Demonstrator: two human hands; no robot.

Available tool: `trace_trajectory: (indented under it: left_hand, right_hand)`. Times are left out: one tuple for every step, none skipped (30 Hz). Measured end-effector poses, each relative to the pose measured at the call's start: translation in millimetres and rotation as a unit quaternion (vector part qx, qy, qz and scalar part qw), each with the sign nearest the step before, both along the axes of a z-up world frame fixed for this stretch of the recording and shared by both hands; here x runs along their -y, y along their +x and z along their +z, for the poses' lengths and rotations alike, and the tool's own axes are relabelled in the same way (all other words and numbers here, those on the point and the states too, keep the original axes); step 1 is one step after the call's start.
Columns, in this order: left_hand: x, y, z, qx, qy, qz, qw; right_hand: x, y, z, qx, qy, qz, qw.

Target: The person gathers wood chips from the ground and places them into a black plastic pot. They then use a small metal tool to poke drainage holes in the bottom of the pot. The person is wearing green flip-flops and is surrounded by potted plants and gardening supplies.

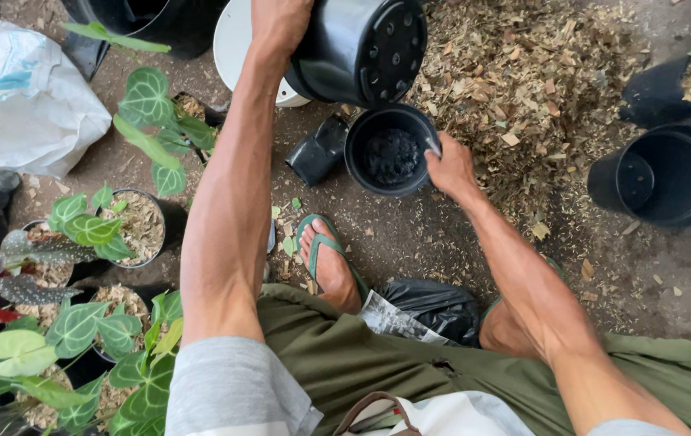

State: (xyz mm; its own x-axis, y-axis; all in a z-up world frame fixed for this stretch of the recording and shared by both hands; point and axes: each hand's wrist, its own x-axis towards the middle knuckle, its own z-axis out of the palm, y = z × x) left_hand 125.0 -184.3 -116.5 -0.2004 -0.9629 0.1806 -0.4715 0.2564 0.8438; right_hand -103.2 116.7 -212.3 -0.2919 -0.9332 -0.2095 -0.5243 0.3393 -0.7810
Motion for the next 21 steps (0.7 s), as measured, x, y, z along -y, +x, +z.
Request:
trace_trajectory:
  left_hand:
    - [4, -1, -1, 0.004, -0.013, -0.011, 1.000]
    - [5, -2, -5, 0.008, -0.021, -0.021, 1.000]
    - [5, -3, -9, -0.005, -0.003, -0.012, 1.000]
    - [5, -2, -11, -0.010, 0.007, -0.007, 1.000]
    - [4, -2, -14, -0.017, 0.018, -0.003, 1.000]
    - [3, -2, -15, -0.016, 0.021, -0.003, 1.000]
    - [0, -1, -16, -0.017, 0.025, -0.003, 1.000]
    - [0, -2, -15, -0.017, 0.026, -0.003, 1.000]
    - [-1, -3, -15, -0.016, 0.027, -0.003, 0.999]
    - [-1, -5, -14, -0.018, 0.028, -0.004, 0.999]
    - [0, -8, -12, -0.019, 0.029, -0.005, 0.999]
    - [-3, -8, -13, -0.017, 0.031, -0.006, 0.999]
    - [-3, -9, -14, -0.016, 0.032, -0.007, 0.999]
    - [-4, -9, -15, -0.015, 0.035, -0.007, 0.999]
    - [-4, -8, -16, -0.013, 0.037, -0.007, 0.999]
    - [-4, -9, -16, -0.013, 0.036, -0.007, 0.999]
    - [-3, -8, -16, -0.014, 0.036, -0.006, 0.999]
    - [-4, -10, -19, -0.015, 0.040, -0.007, 0.999]
    - [-6, -12, -21, -0.016, 0.041, -0.009, 0.999]
    - [-4, -15, -21, -0.017, 0.040, -0.012, 0.999]
    - [-3, -18, -21, -0.020, 0.041, -0.012, 0.999]
  right_hand:
    - [4, -7, 6, 0.025, -0.004, -0.018, 1.000]
    - [5, -17, 14, 0.049, -0.003, -0.036, 0.998]
    - [4, -26, 24, 0.073, -0.002, -0.053, 0.996]
    - [6, -35, 37, 0.038, -0.001, -0.048, 0.998]
    - [7, -45, 49, 0.002, 0.000, -0.043, 0.999]
    - [5, -52, 60, 0.014, 0.065, -0.043, 0.997]
    - [4, -58, 68, 0.026, 0.130, -0.042, 0.990]
    - [2, -61, 73, 0.038, 0.193, -0.042, 0.980]
    - [-2, -61, 74, 0.028, 0.205, -0.013, 0.978]
    - [-6, -59, 70, 0.017, 0.216, 0.016, 0.976]
    - [-11, -56, 63, 0.007, 0.226, 0.045, 0.973]
    - [-17, -50, 51, -0.008, 0.235, 0.052, 0.971]
    - [-24, -43, 37, -0.022, 0.243, 0.059, 0.968]
    - [-30, -38, 23, -0.035, 0.250, 0.067, 0.965]
    - [-35, -34, 9, -0.052, 0.231, 0.035, 0.971]
    - [-37, -30, -4, -0.070, 0.209, 0.003, 0.975]
    - [-39, -27, -15, -0.087, 0.188, -0.029, 0.978]
    - [-42, -27, -23, -0.126, 0.105, -0.040, 0.986]
    - [-45, -27, -29, -0.164, 0.021, -0.051, 0.985]
    - [-45, -30, -32, -0.201, -0.066, -0.062, 0.975]
    - [-45, -33, -32, -0.154, -0.011, -0.066, 0.986]
